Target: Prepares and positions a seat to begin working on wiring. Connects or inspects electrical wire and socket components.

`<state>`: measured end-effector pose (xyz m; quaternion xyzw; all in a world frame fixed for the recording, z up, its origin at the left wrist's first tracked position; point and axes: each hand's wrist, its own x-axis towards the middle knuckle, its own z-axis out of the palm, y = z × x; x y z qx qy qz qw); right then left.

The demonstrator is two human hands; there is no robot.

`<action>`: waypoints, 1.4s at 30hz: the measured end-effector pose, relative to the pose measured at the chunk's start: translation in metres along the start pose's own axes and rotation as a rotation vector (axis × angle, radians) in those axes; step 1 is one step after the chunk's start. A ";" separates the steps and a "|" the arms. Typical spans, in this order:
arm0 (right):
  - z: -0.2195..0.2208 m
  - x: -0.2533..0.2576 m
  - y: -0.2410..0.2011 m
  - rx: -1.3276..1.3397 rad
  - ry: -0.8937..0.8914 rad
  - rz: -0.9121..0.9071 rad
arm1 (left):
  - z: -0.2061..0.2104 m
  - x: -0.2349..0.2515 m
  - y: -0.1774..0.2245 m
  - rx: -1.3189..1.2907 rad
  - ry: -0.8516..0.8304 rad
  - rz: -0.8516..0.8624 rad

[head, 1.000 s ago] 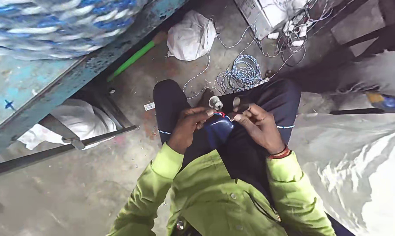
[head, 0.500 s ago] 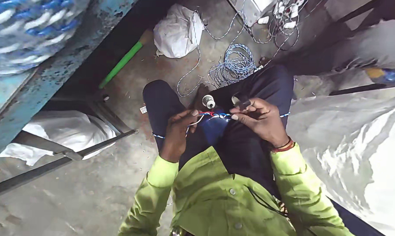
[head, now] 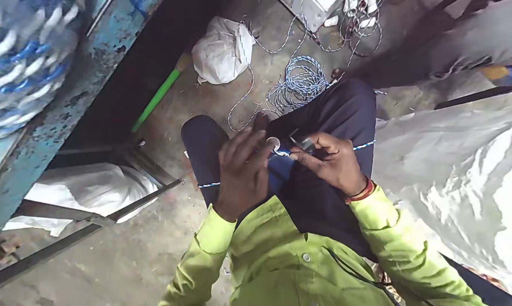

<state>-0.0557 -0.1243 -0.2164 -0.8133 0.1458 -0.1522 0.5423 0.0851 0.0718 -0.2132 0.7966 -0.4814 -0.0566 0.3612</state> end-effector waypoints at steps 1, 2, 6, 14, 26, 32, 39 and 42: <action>0.000 -0.001 -0.001 0.015 0.005 0.009 | 0.002 0.002 0.002 0.027 -0.051 0.057; 0.000 -0.001 -0.001 0.025 0.006 0.017 | 0.005 0.004 0.004 0.059 -0.088 0.095; 0.002 -0.003 -0.004 0.074 0.009 0.062 | 0.011 0.010 0.005 0.103 -0.069 0.191; 0.002 0.001 -0.017 0.399 0.036 0.343 | 0.013 0.017 0.006 0.065 -0.130 0.337; 0.008 0.014 -0.016 0.507 -0.064 0.519 | 0.017 0.000 0.008 -0.068 -0.029 0.267; 0.006 -0.001 -0.017 0.378 0.003 0.129 | 0.018 0.004 0.011 -0.609 -0.049 -0.204; 0.008 -0.001 -0.010 0.141 0.050 0.019 | 0.026 0.005 0.019 -0.662 0.068 -0.214; 0.006 -0.003 -0.013 0.121 -0.046 0.113 | 0.028 0.006 0.019 -0.584 0.095 -0.202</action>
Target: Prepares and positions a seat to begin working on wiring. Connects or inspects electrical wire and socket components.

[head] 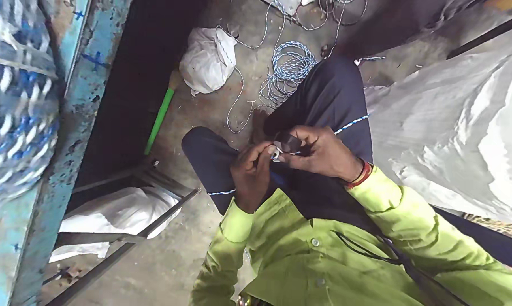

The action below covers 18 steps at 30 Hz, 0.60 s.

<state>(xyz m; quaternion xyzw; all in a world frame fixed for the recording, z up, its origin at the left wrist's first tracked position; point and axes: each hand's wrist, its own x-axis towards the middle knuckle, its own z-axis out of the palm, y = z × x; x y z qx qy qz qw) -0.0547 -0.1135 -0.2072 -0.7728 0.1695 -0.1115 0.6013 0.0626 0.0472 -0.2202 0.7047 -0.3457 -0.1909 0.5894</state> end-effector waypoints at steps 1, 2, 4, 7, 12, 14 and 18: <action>-0.002 -0.001 0.000 0.044 -0.054 0.068 | 0.001 0.000 -0.001 0.009 0.002 -0.002; -0.005 -0.002 0.001 0.126 -0.108 0.140 | 0.002 0.001 -0.001 0.009 0.001 -0.008; -0.011 -0.003 0.003 0.290 -0.169 0.256 | 0.006 -0.001 -0.003 -0.029 -0.002 -0.046; -0.012 -0.008 0.001 0.346 -0.093 0.316 | 0.005 -0.002 -0.005 -0.201 -0.055 -0.276; -0.010 -0.009 0.006 0.291 0.006 0.212 | -0.016 -0.003 -0.009 -0.477 -0.297 -0.732; -0.010 -0.008 0.006 0.291 0.001 0.200 | -0.021 -0.005 -0.008 -0.572 -0.329 -0.771; -0.010 -0.005 0.003 0.303 -0.002 0.212 | -0.021 -0.007 -0.007 -0.736 -0.305 -0.806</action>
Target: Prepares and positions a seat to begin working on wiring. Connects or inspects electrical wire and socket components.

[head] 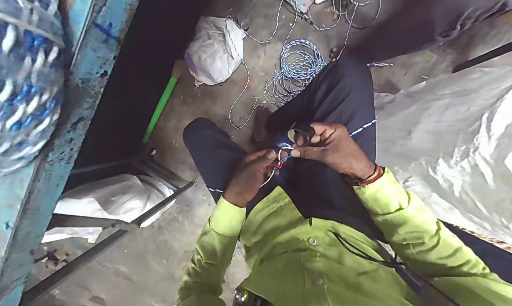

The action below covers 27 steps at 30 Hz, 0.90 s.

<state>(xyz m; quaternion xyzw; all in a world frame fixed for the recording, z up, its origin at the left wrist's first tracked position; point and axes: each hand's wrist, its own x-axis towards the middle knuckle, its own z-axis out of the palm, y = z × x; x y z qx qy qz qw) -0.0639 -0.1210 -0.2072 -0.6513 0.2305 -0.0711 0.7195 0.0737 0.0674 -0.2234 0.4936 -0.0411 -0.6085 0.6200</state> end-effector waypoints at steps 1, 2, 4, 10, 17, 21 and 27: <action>0.000 0.001 0.000 0.030 -0.012 0.000 | 0.002 0.000 0.000 -0.044 0.000 -0.012; -0.002 0.001 0.000 0.071 -0.037 0.009 | 0.004 -0.001 0.000 -0.066 0.009 -0.026; -0.006 -0.001 0.000 0.182 -0.114 0.033 | 0.008 -0.001 0.001 -0.065 0.036 -0.039; -0.016 0.001 0.005 0.512 -0.102 0.113 | 0.009 -0.003 -0.006 -0.007 0.115 -0.005; -0.005 -0.008 -0.003 0.281 -0.019 0.182 | 0.019 -0.004 -0.016 0.353 0.232 0.309; -0.001 -0.007 -0.002 0.167 0.081 0.165 | 0.034 0.001 -0.023 0.697 0.361 0.656; 0.003 -0.008 0.004 0.032 0.121 0.060 | 0.046 0.015 -0.024 1.243 0.610 1.025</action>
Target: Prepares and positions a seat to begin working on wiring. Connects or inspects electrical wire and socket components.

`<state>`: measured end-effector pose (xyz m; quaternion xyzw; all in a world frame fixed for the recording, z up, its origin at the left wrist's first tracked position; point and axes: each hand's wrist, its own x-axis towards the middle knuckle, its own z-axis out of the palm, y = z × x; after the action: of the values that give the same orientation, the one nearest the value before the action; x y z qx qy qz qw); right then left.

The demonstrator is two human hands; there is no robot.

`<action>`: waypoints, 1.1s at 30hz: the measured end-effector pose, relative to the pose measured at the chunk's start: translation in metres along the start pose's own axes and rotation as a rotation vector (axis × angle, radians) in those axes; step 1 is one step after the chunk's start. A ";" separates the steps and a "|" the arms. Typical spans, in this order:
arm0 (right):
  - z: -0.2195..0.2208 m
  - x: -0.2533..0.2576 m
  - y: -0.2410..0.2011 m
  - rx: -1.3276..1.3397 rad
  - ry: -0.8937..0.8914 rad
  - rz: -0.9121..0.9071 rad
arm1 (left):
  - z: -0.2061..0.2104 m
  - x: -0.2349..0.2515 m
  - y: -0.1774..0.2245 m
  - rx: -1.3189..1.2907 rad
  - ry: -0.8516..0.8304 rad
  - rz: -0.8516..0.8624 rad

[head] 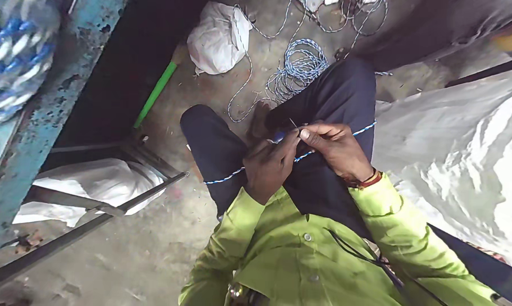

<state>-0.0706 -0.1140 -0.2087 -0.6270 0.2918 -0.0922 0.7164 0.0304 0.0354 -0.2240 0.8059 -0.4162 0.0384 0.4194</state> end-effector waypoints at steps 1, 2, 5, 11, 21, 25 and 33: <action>0.000 0.000 0.000 -0.014 0.006 -0.012 | 0.001 0.000 0.000 0.026 0.001 0.011; 0.000 0.000 0.000 -0.029 0.008 -0.025 | 0.001 0.000 0.000 0.038 -0.004 0.012; -0.001 -0.001 0.000 -0.050 -0.005 -0.057 | 0.001 0.000 0.002 -0.011 -0.041 -0.031; 0.000 0.000 0.002 -0.146 -0.046 -0.148 | -0.008 0.008 0.002 -0.504 -0.245 -0.395; 0.006 -0.016 -0.007 -0.056 0.229 -0.289 | -0.019 0.012 -0.009 -1.069 -0.477 -0.597; 0.005 -0.031 -0.014 0.056 0.329 -0.314 | -0.025 0.014 -0.017 -1.105 -0.521 -0.677; 0.001 -0.031 -0.013 -0.272 0.022 0.068 | -0.024 0.012 -0.023 -0.949 -0.405 -0.763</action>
<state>-0.0921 -0.1003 -0.1865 -0.7072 0.3305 -0.0344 0.6241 0.0613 0.0518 -0.2181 0.6155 -0.1430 -0.4548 0.6276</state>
